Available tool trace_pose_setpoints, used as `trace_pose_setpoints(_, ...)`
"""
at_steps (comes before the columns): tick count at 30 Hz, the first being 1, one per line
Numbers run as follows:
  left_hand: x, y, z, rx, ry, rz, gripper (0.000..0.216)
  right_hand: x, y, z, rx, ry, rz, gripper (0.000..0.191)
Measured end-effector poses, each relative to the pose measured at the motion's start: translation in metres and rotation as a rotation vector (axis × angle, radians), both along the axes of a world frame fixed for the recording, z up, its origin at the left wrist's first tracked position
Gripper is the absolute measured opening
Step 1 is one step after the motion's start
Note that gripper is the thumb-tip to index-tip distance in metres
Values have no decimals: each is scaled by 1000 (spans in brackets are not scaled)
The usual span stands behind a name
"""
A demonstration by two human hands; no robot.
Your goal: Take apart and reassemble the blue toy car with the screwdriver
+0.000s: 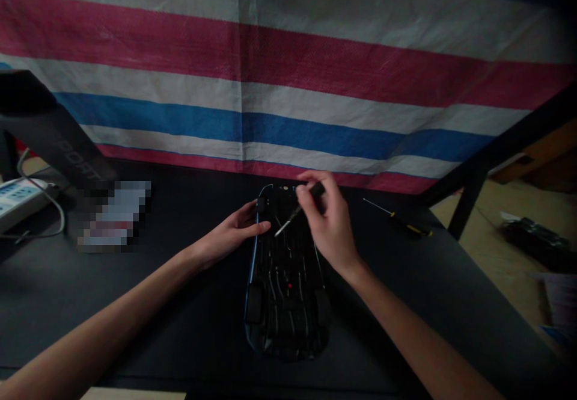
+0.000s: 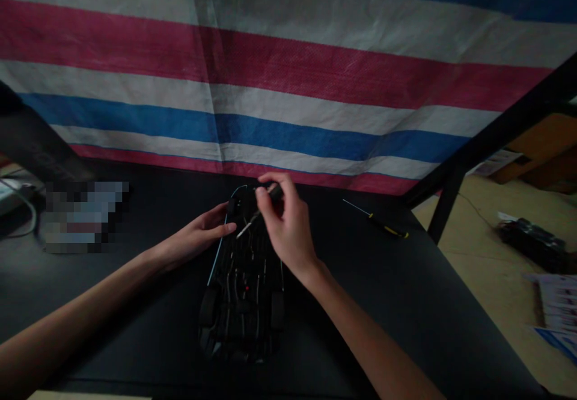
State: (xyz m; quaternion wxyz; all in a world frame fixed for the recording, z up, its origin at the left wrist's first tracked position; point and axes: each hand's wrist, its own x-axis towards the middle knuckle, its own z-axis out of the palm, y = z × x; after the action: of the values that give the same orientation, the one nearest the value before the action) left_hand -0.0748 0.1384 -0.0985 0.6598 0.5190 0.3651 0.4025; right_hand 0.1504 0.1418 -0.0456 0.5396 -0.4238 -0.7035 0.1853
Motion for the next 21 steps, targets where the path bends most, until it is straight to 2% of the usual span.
trace_pose_setpoints(2,-1,0,-2,3,-4,25,80,30,5,-16,-69,94,-125,16)
trace_pose_setpoints(3,-1,1,-3,5,-2,29,83,45,6,-24,-137,58,-148,14)
trace_pose_setpoints(6,-3,1,-5,16,30,29,84,78,7,-47,-389,-427,-84,11)
trace_pose_setpoints(7,-3,2,-4,27,46,34,83,83,6,-52,-442,-588,-112,11)
trace_pose_setpoints(10,-2,2,-2,53,93,48,82,83,3,-59,-473,-851,-206,18)
trace_pose_setpoints(13,-2,2,1,59,152,58,86,77,3,-59,-458,-903,-209,24)
trace_pose_setpoints(17,-9,8,0,104,266,133,81,79,7,-60,-446,-785,-202,29)
trace_pose_setpoints(19,-14,16,-1,186,358,168,71,81,13,-62,-444,-711,-227,33)
trace_pose_setpoints(21,-19,28,-3,345,483,198,58,82,22,-64,-441,-677,-269,36)
